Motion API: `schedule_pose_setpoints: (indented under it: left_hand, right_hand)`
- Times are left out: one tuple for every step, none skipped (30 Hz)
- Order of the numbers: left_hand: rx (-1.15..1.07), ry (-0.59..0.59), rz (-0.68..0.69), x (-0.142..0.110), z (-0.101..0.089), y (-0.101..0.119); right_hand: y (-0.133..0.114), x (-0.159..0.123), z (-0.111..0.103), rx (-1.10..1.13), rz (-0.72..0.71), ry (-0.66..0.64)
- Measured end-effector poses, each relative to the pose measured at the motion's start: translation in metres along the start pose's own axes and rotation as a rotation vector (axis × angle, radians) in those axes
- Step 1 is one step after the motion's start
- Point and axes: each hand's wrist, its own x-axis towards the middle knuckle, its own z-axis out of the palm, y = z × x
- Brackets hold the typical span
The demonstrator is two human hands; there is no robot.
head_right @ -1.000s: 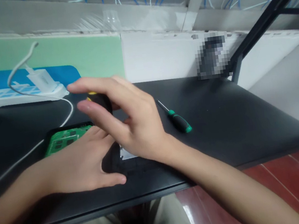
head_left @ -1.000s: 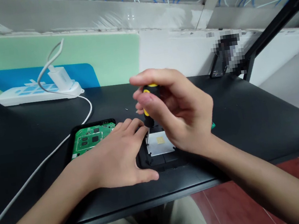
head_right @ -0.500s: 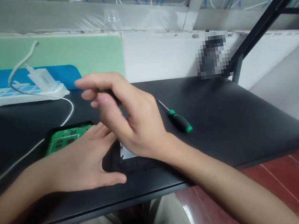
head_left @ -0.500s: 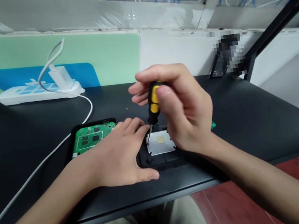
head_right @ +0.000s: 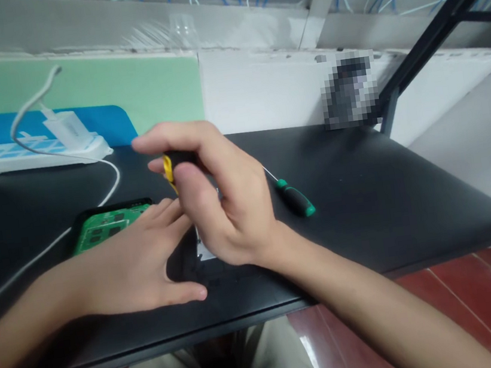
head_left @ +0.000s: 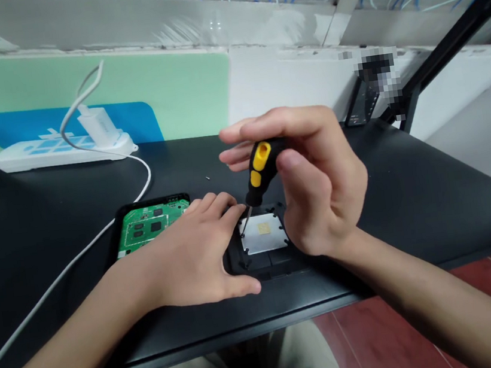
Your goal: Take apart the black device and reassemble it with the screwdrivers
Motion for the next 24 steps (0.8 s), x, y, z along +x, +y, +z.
schedule_pose_setpoints:
  left_hand:
    - [-0.008,0.000,-0.004,0.0000,-0.0003,0.0002]
    - [-0.015,-0.006,-0.013,0.0000,-0.0007,0.0005]
    - [-0.018,-0.016,-0.022,0.0001,-0.0010,0.0008]
    - [-0.017,-0.025,-0.030,0.0001,-0.0012,0.0010]
    - [-0.011,-0.030,-0.034,0.0000,-0.0011,0.0010]
    - [-0.003,-0.030,-0.033,0.0000,-0.0008,0.0008]
    - [0.006,-0.023,-0.025,-0.0001,-0.0003,0.0004]
    - [0.012,-0.014,-0.016,-0.0001,0.0003,-0.0001]
    - [0.014,-0.004,-0.008,-0.0002,0.0006,-0.0004]
    - [0.013,0.000,-0.007,-0.0002,0.0008,-0.0006]
    - [0.009,-0.002,-0.011,-0.0003,0.0006,-0.0006]
    - [0.001,-0.009,-0.018,-0.0003,0.0002,-0.0003]
    - [-0.010,-0.018,-0.027,-0.0003,-0.0004,0.0001]
    - [-0.020,-0.026,-0.034,-0.0003,-0.0010,0.0005]
    - [-0.026,-0.029,-0.038,-0.0004,-0.0014,0.0008]
    - [-0.030,-0.028,-0.038,-0.0005,-0.0016,0.0008]
    - [-0.031,-0.024,-0.035,-0.0006,-0.0015,0.0006]
    - [-0.026,-0.019,-0.031,-0.0007,-0.0011,0.0002]
    - [-0.017,-0.015,-0.024,-0.0008,-0.0005,-0.0004]
    - [-0.008,-0.011,-0.018,-0.0009,0.0002,-0.0011]
    - [-0.001,-0.005,-0.010,-0.0010,0.0010,-0.0017]
    - [0.001,0.002,-0.003,-0.0011,0.0016,-0.0021]
    - [-0.002,0.013,0.003,-0.0013,0.0020,-0.0024]
    - [-0.010,0.023,0.006,-0.0015,0.0022,-0.0024]
  right_hand:
    - [-0.0002,0.0004,-0.0007,-0.038,-0.029,-0.004]
    - [-0.0004,0.0009,-0.0015,-0.083,-0.055,-0.005]
    - [-0.0005,0.0013,-0.0024,-0.126,-0.069,-0.006]
    - [-0.0007,0.0015,-0.0033,-0.158,-0.062,-0.014]
    - [-0.0009,0.0013,-0.0040,-0.170,-0.037,-0.024]
    - [-0.0010,0.0008,-0.0046,-0.159,-0.003,-0.027]
    - [-0.0011,0.0000,-0.0051,-0.135,0.030,-0.026]
    - [-0.0011,-0.0009,-0.0054,-0.101,0.052,-0.029]
    - [-0.0010,-0.0017,-0.0055,-0.067,0.061,-0.032]
    - [-0.0009,-0.0023,-0.0055,-0.043,0.057,-0.032]
    - [-0.0008,-0.0026,-0.0053,-0.037,0.036,-0.031]
    - [-0.0009,-0.0026,-0.0051,-0.052,0.006,-0.028]
    - [-0.0011,-0.0024,-0.0047,-0.088,-0.021,-0.019]
    - [-0.0014,-0.0021,-0.0044,-0.136,-0.037,-0.007]
    - [-0.0018,-0.0019,-0.0040,-0.186,-0.043,0.004]
    - [-0.0023,-0.0019,-0.0038,-0.224,-0.034,0.011]
    - [-0.0028,-0.0021,-0.0036,-0.236,-0.017,0.014]
    - [-0.0032,-0.0026,-0.0037,-0.223,0.006,0.016]
    - [-0.0034,-0.0031,-0.0039,-0.189,0.026,0.015]
    - [-0.0035,-0.0035,-0.0044,-0.147,0.043,0.012]
    - [-0.0035,-0.0037,-0.0050,-0.105,0.056,0.000]
    - [-0.0033,-0.0036,-0.0055,-0.078,0.064,-0.011]
    - [-0.0029,-0.0031,-0.0058,-0.076,0.062,-0.017]
    - [-0.0023,-0.0024,-0.0059,-0.100,0.045,-0.011]
